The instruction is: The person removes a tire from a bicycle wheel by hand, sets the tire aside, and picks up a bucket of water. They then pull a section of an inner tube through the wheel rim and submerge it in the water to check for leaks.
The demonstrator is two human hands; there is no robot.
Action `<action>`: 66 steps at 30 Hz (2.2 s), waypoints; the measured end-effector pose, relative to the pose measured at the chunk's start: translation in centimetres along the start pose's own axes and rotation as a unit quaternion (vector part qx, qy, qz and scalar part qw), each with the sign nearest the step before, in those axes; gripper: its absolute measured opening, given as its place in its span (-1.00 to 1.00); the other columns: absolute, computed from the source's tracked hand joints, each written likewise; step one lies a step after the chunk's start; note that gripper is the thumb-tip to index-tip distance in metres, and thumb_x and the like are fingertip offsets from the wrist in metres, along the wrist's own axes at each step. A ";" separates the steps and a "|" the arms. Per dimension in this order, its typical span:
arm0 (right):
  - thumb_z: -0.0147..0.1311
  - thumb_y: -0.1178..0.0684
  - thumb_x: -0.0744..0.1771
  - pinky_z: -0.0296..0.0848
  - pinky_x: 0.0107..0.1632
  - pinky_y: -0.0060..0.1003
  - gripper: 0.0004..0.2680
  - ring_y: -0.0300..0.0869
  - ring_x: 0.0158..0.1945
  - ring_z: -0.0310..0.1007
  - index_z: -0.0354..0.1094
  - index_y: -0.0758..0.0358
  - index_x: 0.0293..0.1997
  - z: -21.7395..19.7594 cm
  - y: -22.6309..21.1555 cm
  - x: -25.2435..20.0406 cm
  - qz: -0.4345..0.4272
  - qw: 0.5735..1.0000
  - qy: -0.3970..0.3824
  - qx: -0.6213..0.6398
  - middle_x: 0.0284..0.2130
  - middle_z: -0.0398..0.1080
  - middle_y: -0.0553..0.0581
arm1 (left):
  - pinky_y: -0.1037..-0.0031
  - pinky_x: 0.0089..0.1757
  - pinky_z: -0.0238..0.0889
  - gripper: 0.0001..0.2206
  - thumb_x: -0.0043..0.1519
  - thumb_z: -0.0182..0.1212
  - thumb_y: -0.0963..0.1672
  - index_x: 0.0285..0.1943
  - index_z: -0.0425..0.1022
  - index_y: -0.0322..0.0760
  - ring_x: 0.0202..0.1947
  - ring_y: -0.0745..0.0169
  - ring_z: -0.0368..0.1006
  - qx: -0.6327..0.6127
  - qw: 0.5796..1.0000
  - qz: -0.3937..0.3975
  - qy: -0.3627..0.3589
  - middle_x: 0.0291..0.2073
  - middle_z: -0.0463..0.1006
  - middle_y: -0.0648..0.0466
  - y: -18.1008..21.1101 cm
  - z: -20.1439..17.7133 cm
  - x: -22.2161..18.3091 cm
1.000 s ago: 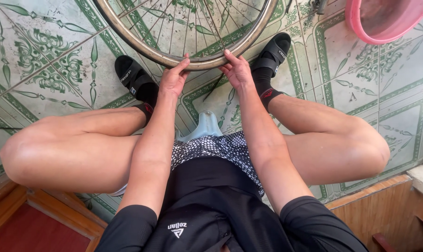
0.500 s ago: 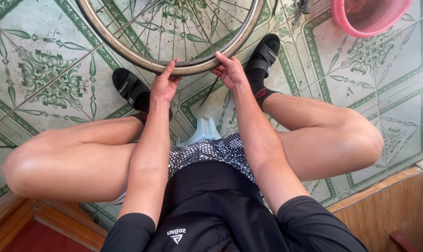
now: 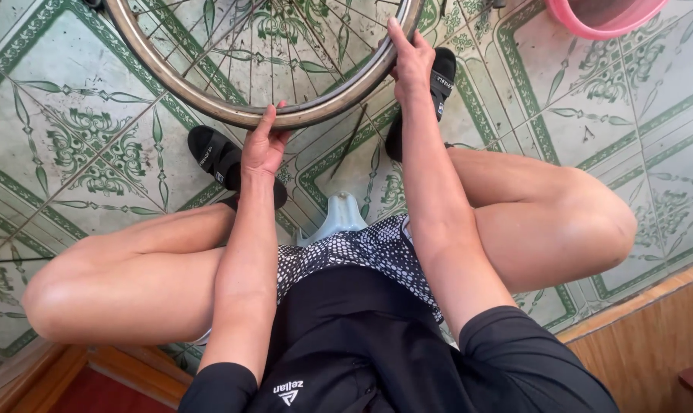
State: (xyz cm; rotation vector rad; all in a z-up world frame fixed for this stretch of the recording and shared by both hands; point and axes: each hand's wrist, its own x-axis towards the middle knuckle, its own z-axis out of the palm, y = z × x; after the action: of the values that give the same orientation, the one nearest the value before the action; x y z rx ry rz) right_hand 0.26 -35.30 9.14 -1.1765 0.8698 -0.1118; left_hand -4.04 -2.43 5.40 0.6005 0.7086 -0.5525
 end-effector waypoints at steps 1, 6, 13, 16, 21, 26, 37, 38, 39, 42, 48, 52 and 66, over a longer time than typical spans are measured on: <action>0.34 -0.09 0.28 0.58 -0.36 -0.29 -0.71 -0.19 -0.44 0.57 0.45 0.35 -0.11 0.3 -0.4 -0.2 0.023 1.000 0.002 0.011 -0.42 0.50 0.10 | 0.26 0.04 0.51 -0.62 0.22 0.43 -0.18 0.17 0.40 -0.32 0.10 0.11 0.50 -0.003 1.000 0.000 -0.002 0.09 0.56 -0.09 0.0 0.0 0.2; 0.35 -0.12 0.26 0.61 -0.34 -0.23 -0.72 -0.14 -0.45 0.56 0.39 0.25 -0.22 0.9 0.7 0.3 0.046 0.994 -0.008 0.100 -0.46 0.49 0.11 | 0.23 0.05 0.52 -0.63 0.21 0.42 -0.17 0.14 0.38 -0.29 0.11 0.12 0.50 -0.012 1.000 -0.001 -0.001 0.08 0.54 -0.08 -0.2 -0.3 0.3; 0.20 -0.41 0.25 0.61 -0.43 -0.17 -0.56 -0.12 -0.55 0.50 0.31 0.26 -0.37 2.1 1.7 1.5 0.047 0.993 0.104 0.042 -0.59 0.39 0.13 | 0.21 0.06 0.51 -0.62 0.25 0.40 -0.13 0.17 0.38 -0.33 0.13 0.08 0.50 -0.035 0.999 -0.018 -0.004 0.12 0.54 -0.13 0.1 -0.2 0.4; 0.15 -0.45 0.24 0.62 -0.46 -0.12 -0.54 -0.08 -0.58 0.52 0.31 0.27 -0.38 1.5 2.6 1.7 0.044 0.995 0.089 0.033 -0.62 0.41 0.15 | 0.18 0.02 0.52 -0.60 0.23 0.39 -0.11 0.18 0.37 -0.31 0.08 0.02 0.51 -0.068 0.997 0.001 0.028 0.05 0.55 -0.10 0.5 -1.0 1.1; 0.16 -0.45 0.20 0.65 -0.46 -0.08 -0.53 -0.02 -0.59 0.57 0.31 0.27 -0.37 1.4 2.2 2.1 0.064 0.996 0.065 0.018 -0.62 0.45 0.17 | 0.16 -0.13 0.51 -0.56 0.18 0.38 -0.10 0.20 0.34 -0.25 -0.08 -0.06 0.54 -0.035 0.985 0.106 0.130 -0.13 0.52 0.03 4.8 0.2 0.3; 0.25 -0.42 0.23 0.61 -0.29 -0.07 -0.51 -0.01 -0.42 0.52 0.31 0.33 -0.24 0.4 1.4 0.4 0.059 0.993 0.044 0.087 -0.49 0.42 0.20 | 0.12 -0.09 0.56 -0.54 0.21 0.36 -0.11 0.22 0.30 -0.39 -0.10 -0.06 0.57 0.025 0.990 0.070 0.119 -0.05 0.56 -0.07 4.0 -0.9 2.3; 0.22 -0.44 0.21 0.59 -0.25 -0.13 -0.49 -0.10 -0.30 0.54 0.38 0.28 -0.09 0.7 4.2 -2.3 0.150 0.985 0.068 0.058 -0.33 0.47 0.13 | 0.17 0.03 0.50 -0.56 0.27 0.34 -0.10 0.24 0.31 -0.40 -0.01 -0.02 0.56 0.004 0.999 0.036 -0.001 0.03 0.59 -0.11 1.9 0.5 0.9; 0.22 -0.44 0.21 0.56 -0.25 -0.14 -0.49 -0.11 -0.29 0.54 0.40 0.28 -0.08 0.5 4.4 -2.4 0.133 0.987 0.074 0.054 -0.32 0.49 0.11 | 0.18 0.05 0.50 -0.57 0.27 0.34 -0.10 0.24 0.32 -0.39 0.01 -0.02 0.56 0.000 0.999 0.037 -0.016 0.04 0.59 -0.11 1.9 0.8 0.5; 0.22 -0.44 0.21 0.56 -0.25 -0.14 -0.49 -0.11 -0.29 0.54 0.40 0.28 -0.08 0.3 4.2 -2.6 0.131 0.987 0.077 0.053 -0.32 0.49 0.11 | 0.18 0.05 0.50 -0.57 0.27 0.34 -0.10 0.24 0.32 -0.39 0.01 -0.02 0.56 0.000 0.999 0.035 -0.017 0.04 0.59 -0.11 1.9 1.1 0.0; 0.21 -0.40 0.22 0.62 -0.16 -0.15 -0.53 -0.13 -0.24 0.57 0.43 0.26 -0.09 0.5 3.7 -2.5 0.153 0.978 0.062 0.126 -0.30 0.52 0.08 | 0.18 0.07 0.50 -0.61 0.28 0.35 -0.08 0.17 0.29 -0.29 0.03 -0.03 0.55 -0.002 0.998 0.037 -0.045 0.03 0.60 -0.11 2.0 1.6 -0.5; 0.19 -0.41 0.23 0.46 -0.42 -0.12 -0.60 -0.09 -0.54 0.36 0.26 0.15 -0.38 2.6 1.7 -2.3 0.133 0.970 0.046 0.200 -0.59 0.29 0.08 | 0.22 0.03 0.49 -0.59 0.28 0.34 -0.04 0.19 0.30 -0.25 0.00 0.01 0.55 -0.036 0.999 0.007 -0.034 -0.02 0.61 -0.10 0.9 1.2 1.3; 0.21 -0.40 0.23 0.38 -0.50 -0.19 -0.60 -0.12 -0.58 0.31 0.27 0.16 -0.39 3.4 1.6 -2.8 0.116 0.972 0.112 0.170 -0.62 0.27 0.05 | 0.20 -0.09 0.49 -0.50 0.25 0.29 0.04 0.23 0.28 -0.29 -0.16 0.05 0.53 -0.045 0.998 0.018 0.046 -0.11 0.59 -0.09 0.7 0.8 1.8; 0.24 -0.38 0.18 0.42 -0.35 -0.17 -0.61 -0.15 -0.45 0.36 0.29 0.06 -0.19 4.7 6.1 -6.1 0.149 0.957 0.133 0.210 -0.45 0.29 0.03 | 0.10 -0.28 0.50 -0.45 0.20 0.28 0.06 0.21 0.28 -0.36 -0.41 0.18 0.43 -0.032 0.981 0.069 0.176 -0.24 0.59 -0.14 1.8 4.3 1.5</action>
State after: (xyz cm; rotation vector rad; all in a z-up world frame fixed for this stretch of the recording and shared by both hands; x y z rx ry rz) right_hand -2.94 -26.12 7.77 -0.6313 1.1852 -0.2008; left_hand -0.05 -4.47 7.49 0.6891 1.0070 -0.2949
